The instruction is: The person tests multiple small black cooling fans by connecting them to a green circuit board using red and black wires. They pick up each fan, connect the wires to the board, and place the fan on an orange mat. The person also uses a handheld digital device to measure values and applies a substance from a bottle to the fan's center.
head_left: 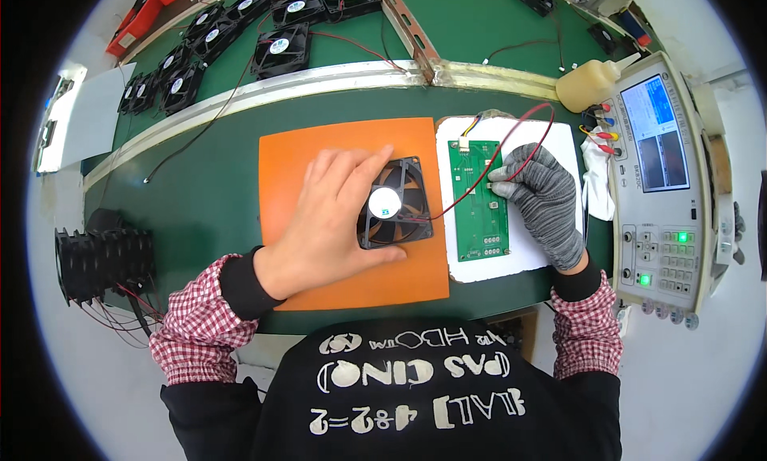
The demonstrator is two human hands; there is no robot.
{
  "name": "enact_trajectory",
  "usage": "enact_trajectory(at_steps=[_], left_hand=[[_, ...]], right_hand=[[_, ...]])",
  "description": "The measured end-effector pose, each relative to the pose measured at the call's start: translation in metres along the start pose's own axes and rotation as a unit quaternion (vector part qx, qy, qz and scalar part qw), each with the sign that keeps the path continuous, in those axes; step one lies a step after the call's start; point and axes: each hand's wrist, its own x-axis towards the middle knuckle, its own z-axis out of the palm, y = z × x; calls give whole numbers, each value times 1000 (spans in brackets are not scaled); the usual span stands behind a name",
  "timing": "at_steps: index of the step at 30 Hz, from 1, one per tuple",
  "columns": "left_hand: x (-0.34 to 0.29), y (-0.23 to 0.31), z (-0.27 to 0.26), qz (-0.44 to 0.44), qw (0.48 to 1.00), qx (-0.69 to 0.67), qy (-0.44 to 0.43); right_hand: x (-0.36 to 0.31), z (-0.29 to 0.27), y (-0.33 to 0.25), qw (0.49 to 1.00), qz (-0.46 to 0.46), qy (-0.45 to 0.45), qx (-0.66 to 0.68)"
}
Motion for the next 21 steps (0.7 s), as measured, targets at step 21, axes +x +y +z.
enact_trajectory(at_steps=[21], left_hand=[[-23, 52, -66, -6, 937, -344, 60]], right_hand=[[5, 1, 3, 997, -58, -37, -35]])
